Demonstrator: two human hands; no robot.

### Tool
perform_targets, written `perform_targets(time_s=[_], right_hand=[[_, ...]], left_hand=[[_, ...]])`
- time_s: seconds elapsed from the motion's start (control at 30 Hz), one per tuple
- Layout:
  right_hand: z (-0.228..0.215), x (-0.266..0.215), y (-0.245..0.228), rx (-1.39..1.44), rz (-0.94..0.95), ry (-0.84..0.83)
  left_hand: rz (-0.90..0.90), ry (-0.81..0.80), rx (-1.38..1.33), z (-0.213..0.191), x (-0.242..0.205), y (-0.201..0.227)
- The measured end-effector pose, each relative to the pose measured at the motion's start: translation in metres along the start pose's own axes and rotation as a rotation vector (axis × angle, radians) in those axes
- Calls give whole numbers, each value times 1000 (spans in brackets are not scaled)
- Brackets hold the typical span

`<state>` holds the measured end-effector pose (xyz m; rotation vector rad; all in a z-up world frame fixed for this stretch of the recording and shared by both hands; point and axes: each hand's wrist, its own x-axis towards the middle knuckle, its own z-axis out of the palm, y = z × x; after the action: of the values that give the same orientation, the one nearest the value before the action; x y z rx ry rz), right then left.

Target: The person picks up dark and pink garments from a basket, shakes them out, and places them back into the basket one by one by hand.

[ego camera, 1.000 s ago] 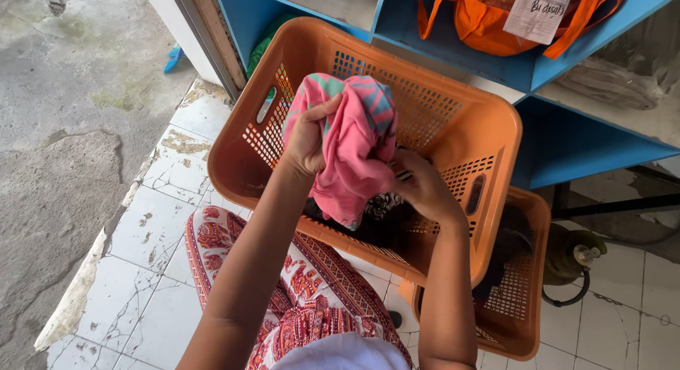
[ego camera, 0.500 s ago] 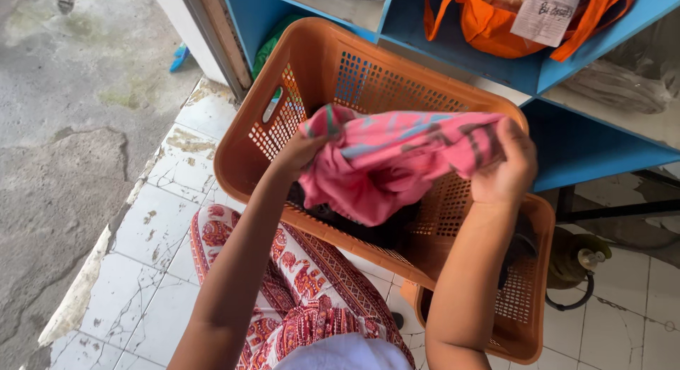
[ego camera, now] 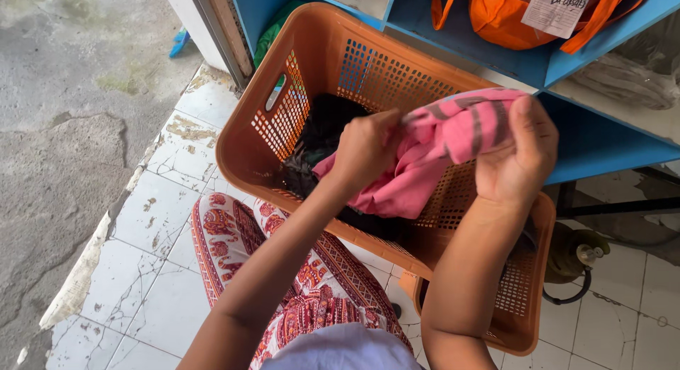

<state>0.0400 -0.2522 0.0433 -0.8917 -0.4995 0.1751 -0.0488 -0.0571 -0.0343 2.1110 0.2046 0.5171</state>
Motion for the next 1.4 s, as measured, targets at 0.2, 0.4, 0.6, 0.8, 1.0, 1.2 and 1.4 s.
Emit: perform_targets(time_s=[0.2, 0.4, 0.6, 0.8, 1.0, 1.2, 1.4], right_hand=[[-23, 3, -1, -170, -206, 209], [-86, 7, 16, -107, -198, 342], [-208, 7, -24, -186, -253, 572], [-281, -10, -45, 4, -390, 796], [-237, -11, -40, -730, -512, 731], [-104, 3, 5, -1658, -824, -95], [-7, -19, 85, -1270, -329, -528]], left_hand=[[-119, -72, -762, -9, 20, -6], [37, 51, 374, -22, 7, 19], [87, 311, 613, -50, 25, -19], [-229, -82, 558, -98, 23, -30], [156, 114, 445, -132, 51, -48], [-198, -286, -819, -99, 66, -38], [-429, -389, -1519, -75, 58, -20]])
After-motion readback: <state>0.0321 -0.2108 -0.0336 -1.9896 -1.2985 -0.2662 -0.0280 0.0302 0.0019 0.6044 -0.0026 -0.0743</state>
